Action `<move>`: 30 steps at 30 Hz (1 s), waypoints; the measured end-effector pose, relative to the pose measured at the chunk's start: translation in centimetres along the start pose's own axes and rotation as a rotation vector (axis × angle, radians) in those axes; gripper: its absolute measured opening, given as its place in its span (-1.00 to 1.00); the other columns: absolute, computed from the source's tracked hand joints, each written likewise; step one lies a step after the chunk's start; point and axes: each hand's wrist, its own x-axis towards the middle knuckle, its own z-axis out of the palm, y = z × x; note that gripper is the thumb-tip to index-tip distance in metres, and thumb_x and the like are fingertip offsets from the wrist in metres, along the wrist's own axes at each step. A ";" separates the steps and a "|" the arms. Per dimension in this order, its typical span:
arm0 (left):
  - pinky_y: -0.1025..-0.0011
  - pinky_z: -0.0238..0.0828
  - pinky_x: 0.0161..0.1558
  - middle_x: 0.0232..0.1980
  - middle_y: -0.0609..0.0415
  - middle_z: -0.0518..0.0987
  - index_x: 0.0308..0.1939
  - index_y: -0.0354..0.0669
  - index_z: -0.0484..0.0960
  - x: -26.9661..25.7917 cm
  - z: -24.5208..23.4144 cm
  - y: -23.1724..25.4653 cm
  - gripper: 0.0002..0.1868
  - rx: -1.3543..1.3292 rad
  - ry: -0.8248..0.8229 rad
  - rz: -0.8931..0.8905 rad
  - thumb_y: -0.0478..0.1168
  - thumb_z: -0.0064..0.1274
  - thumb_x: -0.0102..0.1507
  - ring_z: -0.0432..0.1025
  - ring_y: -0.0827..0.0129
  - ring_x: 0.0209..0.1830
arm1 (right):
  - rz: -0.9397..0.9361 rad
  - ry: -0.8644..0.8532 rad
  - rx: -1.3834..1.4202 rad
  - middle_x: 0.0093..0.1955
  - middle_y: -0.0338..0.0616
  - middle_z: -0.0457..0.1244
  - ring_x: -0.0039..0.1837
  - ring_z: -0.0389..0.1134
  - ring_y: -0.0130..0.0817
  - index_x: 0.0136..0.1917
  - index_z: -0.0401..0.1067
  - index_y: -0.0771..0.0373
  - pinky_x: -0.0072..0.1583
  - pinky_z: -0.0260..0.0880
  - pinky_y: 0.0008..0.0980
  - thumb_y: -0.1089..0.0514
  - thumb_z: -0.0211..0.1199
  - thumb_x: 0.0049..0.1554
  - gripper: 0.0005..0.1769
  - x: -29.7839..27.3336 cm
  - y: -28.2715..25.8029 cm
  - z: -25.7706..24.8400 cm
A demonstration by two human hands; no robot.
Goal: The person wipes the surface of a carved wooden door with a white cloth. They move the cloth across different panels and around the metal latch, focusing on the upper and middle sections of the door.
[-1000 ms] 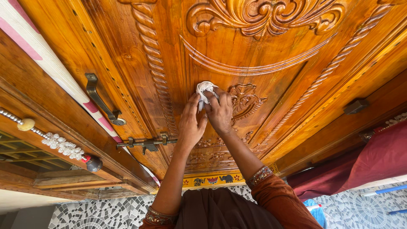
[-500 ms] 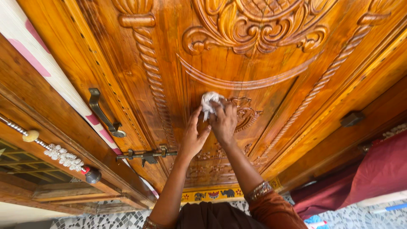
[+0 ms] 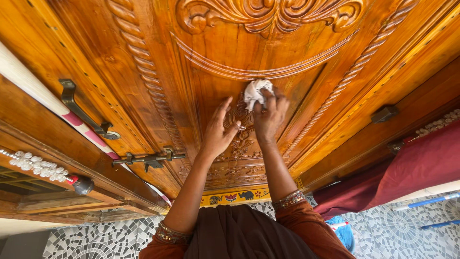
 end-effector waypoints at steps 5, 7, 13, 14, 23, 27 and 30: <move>0.05 0.29 0.41 0.53 -0.15 0.23 0.54 0.06 0.19 0.9 1.8 1.8 -0.27 0.023 0.080 0.138 -0.17 0.14 0.32 0.24 -0.03 0.49 | 0.120 0.041 -0.030 0.32 0.01 0.21 0.39 0.20 -0.12 0.24 0.46 0.22 0.31 0.35 -0.12 0.38 0.29 0.05 -0.54 0.9 4.5 -2.7; 0.08 0.35 0.40 0.50 -0.11 0.25 0.51 0.06 0.24 1.2 2.7 1.5 -0.32 0.053 0.134 0.104 -0.18 0.12 0.32 0.29 0.03 0.45 | 0.142 0.043 0.023 0.31 -0.04 0.21 0.32 0.22 -0.16 0.24 0.44 0.22 0.25 0.40 -0.21 0.37 0.27 0.08 -0.57 0.3 4.6 -2.2; -0.02 0.04 0.58 0.56 0.00 0.21 0.47 0.06 0.32 3.1 6.9 1.1 -0.40 0.458 0.289 0.320 -0.20 0.10 0.34 0.10 0.05 0.60 | -0.049 0.039 -0.002 0.26 -0.03 0.23 0.24 0.22 -0.16 0.15 0.46 0.23 0.20 0.38 -0.18 0.39 0.28 0.00 -0.59 1.6 4.5 -2.8; -0.04 -0.04 0.61 0.59 0.00 0.18 0.46 0.06 0.31 3.4 7.6 1.3 -0.41 0.512 0.279 0.372 -0.19 0.10 0.35 0.04 0.05 0.64 | -0.066 0.064 -0.038 0.27 -0.04 0.24 0.21 0.23 -0.20 0.14 0.47 0.21 0.16 0.39 -0.23 0.39 0.28 0.01 -0.60 2.6 5.3 -2.8; -0.28 -0.46 0.58 0.73 0.06 -0.26 0.60 0.22 0.12 5.0 13.3 -1.7 -0.24 0.721 0.155 0.303 -0.33 0.00 0.36 -0.38 0.06 0.72 | -0.016 0.045 -0.108 0.20 -0.03 0.25 0.24 0.24 -0.17 0.10 0.45 0.21 0.15 0.33 -0.22 0.38 0.26 -0.08 -0.57 1.3 7.8 -3.0; -0.22 -0.45 0.58 0.71 0.09 -0.24 0.62 0.39 0.11 5.0 13.9 -3.3 -0.08 0.942 0.093 0.224 -0.49 -0.04 0.26 -0.37 0.08 0.70 | -0.011 0.098 0.055 0.24 -0.06 0.21 0.25 0.23 -0.25 0.15 0.43 0.18 0.21 0.41 -0.29 0.42 0.25 0.02 -0.58 4.3 9.6 -3.4; -0.23 -0.44 0.58 0.71 0.10 -0.23 0.63 0.39 0.12 5.1 14.0 -3.1 -0.07 0.924 0.132 0.237 -0.45 0.01 0.26 -0.36 0.09 0.70 | 0.087 0.120 0.182 0.32 -0.03 0.18 0.29 0.23 -0.21 0.24 0.41 0.17 0.20 0.47 -0.30 0.42 0.24 0.10 -0.56 5.8 10.5 -4.3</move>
